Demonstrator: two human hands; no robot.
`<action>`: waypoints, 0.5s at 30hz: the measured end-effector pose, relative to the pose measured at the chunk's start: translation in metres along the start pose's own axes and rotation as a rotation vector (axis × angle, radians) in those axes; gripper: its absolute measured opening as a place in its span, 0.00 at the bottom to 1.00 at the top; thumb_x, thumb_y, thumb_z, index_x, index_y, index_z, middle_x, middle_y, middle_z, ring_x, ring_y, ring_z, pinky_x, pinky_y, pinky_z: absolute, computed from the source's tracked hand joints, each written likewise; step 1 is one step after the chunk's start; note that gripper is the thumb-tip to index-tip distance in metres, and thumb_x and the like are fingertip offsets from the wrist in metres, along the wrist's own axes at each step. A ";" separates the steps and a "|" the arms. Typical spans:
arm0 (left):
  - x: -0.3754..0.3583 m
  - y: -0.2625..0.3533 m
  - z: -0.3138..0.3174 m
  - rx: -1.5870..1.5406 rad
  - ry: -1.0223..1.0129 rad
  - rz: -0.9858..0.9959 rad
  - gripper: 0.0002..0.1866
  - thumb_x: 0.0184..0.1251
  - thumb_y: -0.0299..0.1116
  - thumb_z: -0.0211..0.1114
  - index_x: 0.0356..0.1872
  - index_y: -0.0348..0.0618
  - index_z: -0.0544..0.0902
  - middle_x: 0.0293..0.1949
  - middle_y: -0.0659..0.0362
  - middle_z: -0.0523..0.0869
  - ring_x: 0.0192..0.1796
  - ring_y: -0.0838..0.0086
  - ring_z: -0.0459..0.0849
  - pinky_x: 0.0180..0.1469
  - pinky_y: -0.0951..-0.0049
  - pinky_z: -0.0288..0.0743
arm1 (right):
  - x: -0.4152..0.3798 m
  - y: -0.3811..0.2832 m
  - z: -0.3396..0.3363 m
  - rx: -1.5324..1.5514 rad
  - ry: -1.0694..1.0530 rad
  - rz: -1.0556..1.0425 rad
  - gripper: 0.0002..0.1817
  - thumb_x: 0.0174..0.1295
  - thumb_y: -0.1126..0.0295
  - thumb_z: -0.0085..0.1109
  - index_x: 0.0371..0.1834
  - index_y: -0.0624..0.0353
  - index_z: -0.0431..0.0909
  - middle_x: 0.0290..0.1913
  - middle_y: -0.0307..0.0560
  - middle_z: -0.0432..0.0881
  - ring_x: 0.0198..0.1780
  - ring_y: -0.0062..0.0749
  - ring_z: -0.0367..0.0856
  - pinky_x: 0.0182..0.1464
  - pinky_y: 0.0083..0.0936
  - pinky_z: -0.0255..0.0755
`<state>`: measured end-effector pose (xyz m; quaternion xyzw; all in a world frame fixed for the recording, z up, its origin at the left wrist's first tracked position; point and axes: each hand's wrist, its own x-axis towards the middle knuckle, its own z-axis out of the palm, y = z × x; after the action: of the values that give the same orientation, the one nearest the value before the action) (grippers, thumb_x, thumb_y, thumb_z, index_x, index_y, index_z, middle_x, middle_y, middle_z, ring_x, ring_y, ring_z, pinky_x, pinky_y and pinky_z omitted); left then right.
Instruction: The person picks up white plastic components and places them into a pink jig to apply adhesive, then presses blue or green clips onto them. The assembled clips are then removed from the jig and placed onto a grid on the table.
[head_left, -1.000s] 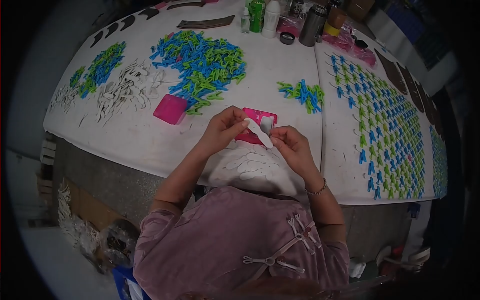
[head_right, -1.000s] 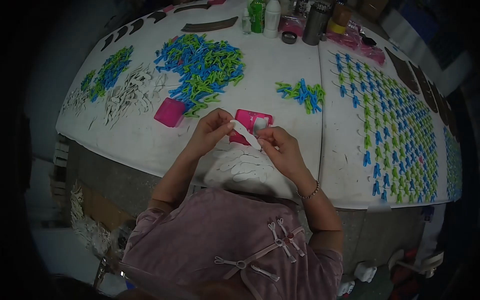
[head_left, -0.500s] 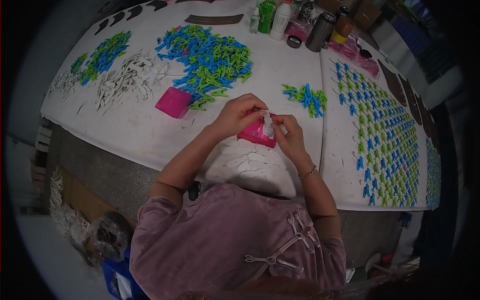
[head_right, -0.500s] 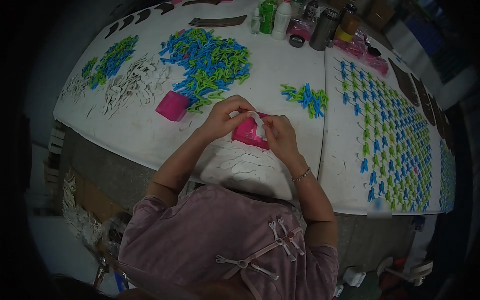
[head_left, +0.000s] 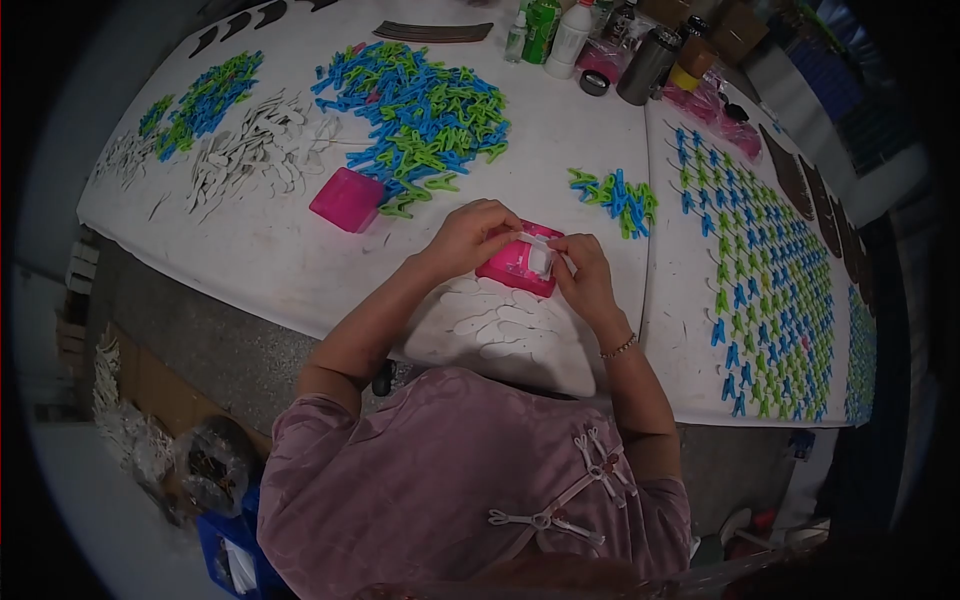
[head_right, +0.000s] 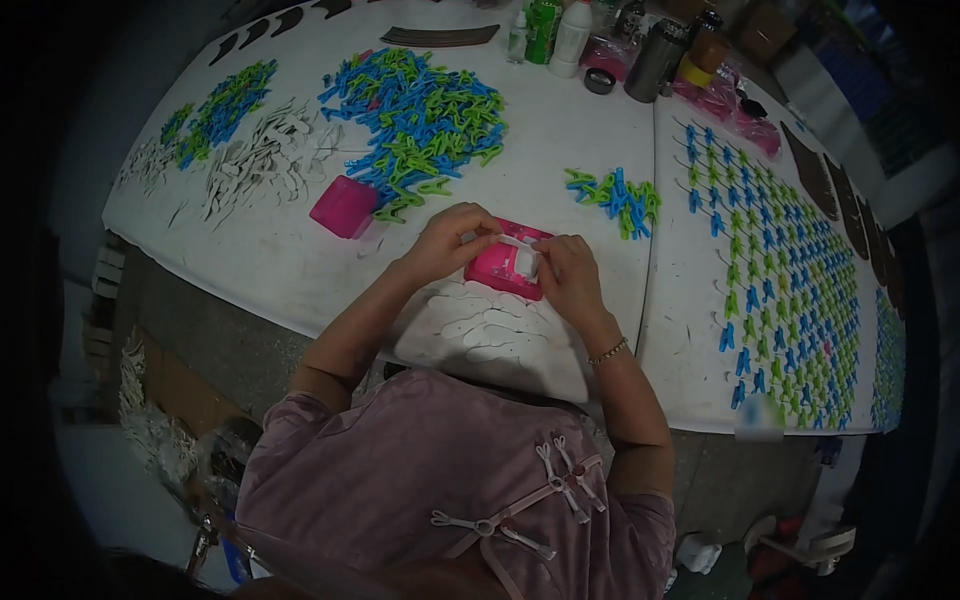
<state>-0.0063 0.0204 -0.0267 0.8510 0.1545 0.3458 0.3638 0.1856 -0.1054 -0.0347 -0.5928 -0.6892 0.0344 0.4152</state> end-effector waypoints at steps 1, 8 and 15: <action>-0.001 -0.003 0.004 0.009 -0.011 -0.001 0.05 0.59 0.29 0.65 0.35 0.43 0.81 0.34 0.57 0.82 0.39 0.64 0.81 0.41 0.67 0.74 | -0.001 0.001 -0.003 -0.052 -0.031 -0.022 0.09 0.55 0.80 0.58 0.39 0.61 0.78 0.36 0.48 0.78 0.41 0.42 0.75 0.43 0.32 0.71; 0.001 -0.010 0.021 0.017 -0.052 0.010 0.05 0.57 0.30 0.66 0.35 0.44 0.81 0.33 0.58 0.82 0.39 0.63 0.79 0.43 0.66 0.73 | -0.008 0.005 -0.014 -0.127 -0.051 0.009 0.08 0.50 0.79 0.59 0.35 0.61 0.79 0.34 0.46 0.79 0.38 0.44 0.74 0.43 0.36 0.69; 0.005 -0.008 0.018 0.052 -0.079 0.024 0.05 0.55 0.30 0.67 0.33 0.44 0.81 0.32 0.58 0.82 0.40 0.62 0.78 0.44 0.65 0.72 | -0.010 0.005 -0.012 -0.121 -0.037 -0.016 0.09 0.49 0.79 0.59 0.35 0.61 0.79 0.34 0.46 0.78 0.38 0.44 0.74 0.43 0.37 0.68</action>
<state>0.0102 0.0193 -0.0393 0.8749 0.1388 0.3123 0.3432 0.1967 -0.1173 -0.0348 -0.6104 -0.7023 0.0001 0.3662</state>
